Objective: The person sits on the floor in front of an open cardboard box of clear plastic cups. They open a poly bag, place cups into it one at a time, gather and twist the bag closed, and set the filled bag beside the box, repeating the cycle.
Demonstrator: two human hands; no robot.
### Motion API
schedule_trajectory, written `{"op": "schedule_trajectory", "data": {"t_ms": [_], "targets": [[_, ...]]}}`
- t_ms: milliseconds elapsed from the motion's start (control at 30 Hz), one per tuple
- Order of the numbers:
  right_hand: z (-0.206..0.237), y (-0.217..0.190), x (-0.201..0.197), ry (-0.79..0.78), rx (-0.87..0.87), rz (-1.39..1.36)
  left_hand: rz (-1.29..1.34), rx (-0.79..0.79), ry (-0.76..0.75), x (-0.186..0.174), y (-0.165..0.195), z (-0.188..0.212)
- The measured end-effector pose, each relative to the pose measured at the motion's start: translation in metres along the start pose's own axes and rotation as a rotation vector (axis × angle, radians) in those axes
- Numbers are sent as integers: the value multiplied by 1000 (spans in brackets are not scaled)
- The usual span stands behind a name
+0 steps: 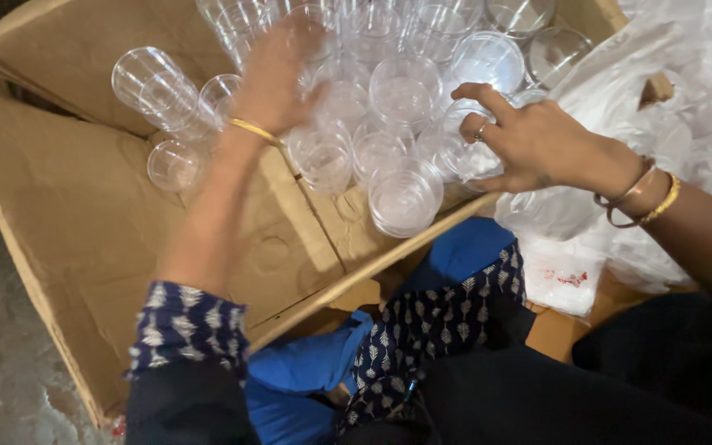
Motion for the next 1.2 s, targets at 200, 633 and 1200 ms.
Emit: {"op": "schedule_trajectory", "data": {"t_ms": [200, 633, 1200], "targets": [[-21, -14, 23, -109, -40, -19, -531, -506, 171, -105, -137, 71], [37, 6, -42, 225, 152, -326, -599, -974, -101, -94, -197, 119], [88, 24, -54, 686, 230, -1000, -62, -148, 11, 63, 26, 5]]}}
Point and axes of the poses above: each hand's wrist, its own z-axis away from the middle knuckle, its own x-axis out of the palm, y = z × x, the point moved 9 cm from there along -z, towards the middle knuckle, and after that the axes turned 13 degrees about y, right-handed, at the moved point
